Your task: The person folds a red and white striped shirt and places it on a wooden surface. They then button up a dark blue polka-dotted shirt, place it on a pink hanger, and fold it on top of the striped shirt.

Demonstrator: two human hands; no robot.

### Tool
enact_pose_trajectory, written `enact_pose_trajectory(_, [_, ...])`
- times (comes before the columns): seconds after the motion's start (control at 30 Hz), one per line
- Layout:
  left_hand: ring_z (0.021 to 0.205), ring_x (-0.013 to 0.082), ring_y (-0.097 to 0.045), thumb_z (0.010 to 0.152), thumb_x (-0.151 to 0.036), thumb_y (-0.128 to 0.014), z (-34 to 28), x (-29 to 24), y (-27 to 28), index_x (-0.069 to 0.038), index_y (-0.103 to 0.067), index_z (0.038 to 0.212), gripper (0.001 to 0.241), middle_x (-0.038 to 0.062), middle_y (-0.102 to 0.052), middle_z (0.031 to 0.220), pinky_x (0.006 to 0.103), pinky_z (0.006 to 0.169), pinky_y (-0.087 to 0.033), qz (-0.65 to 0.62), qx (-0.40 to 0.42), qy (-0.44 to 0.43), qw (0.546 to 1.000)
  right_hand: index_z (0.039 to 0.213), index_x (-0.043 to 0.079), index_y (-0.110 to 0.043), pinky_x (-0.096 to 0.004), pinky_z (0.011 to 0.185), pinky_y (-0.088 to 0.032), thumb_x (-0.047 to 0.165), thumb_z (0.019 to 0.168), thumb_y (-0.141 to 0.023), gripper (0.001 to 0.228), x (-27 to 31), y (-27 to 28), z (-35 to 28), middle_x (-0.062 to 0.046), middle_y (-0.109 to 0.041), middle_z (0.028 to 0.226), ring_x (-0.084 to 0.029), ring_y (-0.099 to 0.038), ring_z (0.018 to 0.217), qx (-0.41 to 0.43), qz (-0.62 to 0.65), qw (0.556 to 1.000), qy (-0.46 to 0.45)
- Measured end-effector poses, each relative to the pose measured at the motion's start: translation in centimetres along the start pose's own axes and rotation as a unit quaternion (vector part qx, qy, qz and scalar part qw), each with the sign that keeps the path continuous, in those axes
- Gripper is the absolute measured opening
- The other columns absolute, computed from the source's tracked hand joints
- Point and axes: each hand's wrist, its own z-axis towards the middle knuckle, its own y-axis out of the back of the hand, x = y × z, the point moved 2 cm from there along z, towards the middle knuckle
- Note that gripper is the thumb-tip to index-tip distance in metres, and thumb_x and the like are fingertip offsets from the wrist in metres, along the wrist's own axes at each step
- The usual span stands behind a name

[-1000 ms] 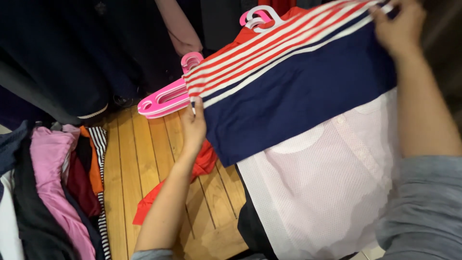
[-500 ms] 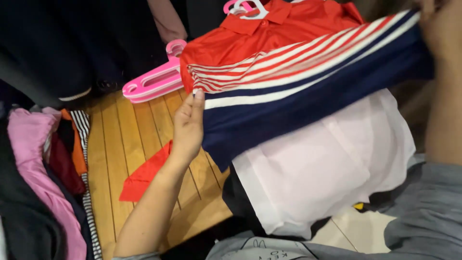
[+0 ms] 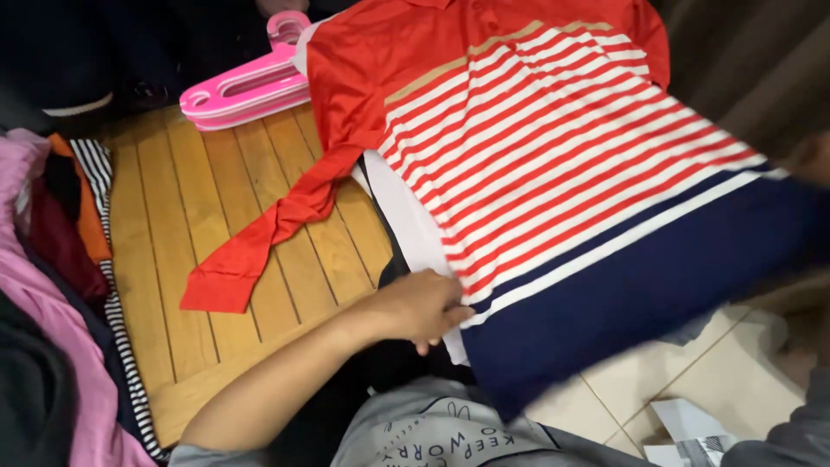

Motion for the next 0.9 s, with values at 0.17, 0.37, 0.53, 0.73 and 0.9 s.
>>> enact_pose_trajectory(0.17, [0.093, 0.0345, -0.070, 0.098, -0.044, -0.057, 3.4, 4.7, 2.8, -0.018, -0.076, 0.090, 0.033, 0.009, -0.077, 0.093, 0.0486, 0.079, -0.052, 0.232, -0.199, 0.060, 0.950, 0.127, 0.031, -0.078, -0.047, 0.097, -0.055, 0.070, 0.101, -0.046, 0.057, 13.1, 6.3, -5.6, -0.015, -0.084, 0.114, -0.040, -0.076, 0.112, -0.021, -0.062, 0.995, 0.071])
enact_pose_trajectory(0.37, [0.085, 0.0323, -0.063, 0.099, -0.025, -0.060, 8.6, 4.3, 12.0, -0.006, -0.065, 0.097, 0.020, 0.011, -0.063, 0.096, 0.0455, 0.063, -0.051, 0.307, -0.527, -0.174, 0.773, 0.138, 0.000, -0.070, -0.045, 0.102, -0.045, 0.027, 0.108, -0.064, 0.042, 31.0, 16.6, -6.9, -0.029, -0.066, 0.126, -0.042, -0.062, 0.114, -0.205, 0.218, 0.917, 0.263])
enact_pose_trajectory(0.53, [0.141, 0.0363, -0.047, 0.107, -0.048, -0.050, 17.9, 6.2, 20.1, -0.009, -0.058, 0.143, 0.054, 0.017, -0.036, 0.161, 0.0542, 0.117, -0.034, 0.392, -0.510, -0.157, 0.749, 0.143, -0.012, -0.060, -0.058, 0.109, -0.038, 0.019, 0.112, -0.054, 0.044, 37.0, 17.5, 1.0, -0.038, -0.049, 0.142, -0.054, -0.047, 0.127, -0.293, 0.235, 0.877, 0.300])
enact_pose_trajectory(0.73, [0.154, 0.0353, -0.025, 0.102, -0.063, -0.031, 26.5, 4.6, 27.5, -0.018, -0.049, 0.154, 0.071, 0.012, -0.025, 0.167, 0.0610, 0.124, -0.009, 0.388, -0.453, -0.063, 0.800, 0.144, -0.006, -0.063, -0.056, 0.108, -0.036, 0.027, 0.113, -0.057, 0.046, 38.7, 19.4, 9.4, -0.033, -0.047, 0.152, -0.055, -0.044, 0.125, -0.318, 0.236, 0.885, 0.244])
enact_pose_trajectory(0.9, [0.143, 0.0460, -0.038, 0.097, -0.068, -0.036, 33.8, 2.6, 31.1, -0.010, -0.070, 0.131, 0.076, 0.019, -0.039, 0.158, 0.0668, 0.121, -0.014, 0.417, -0.511, -0.090, 0.746, 0.152, 0.006, -0.046, -0.066, 0.106, -0.025, 0.032, 0.107, -0.051, 0.053, 39.7, 20.5, 12.7, -0.022, -0.045, 0.154, -0.045, -0.037, 0.137, -0.205, 0.335, 0.910, 0.132])
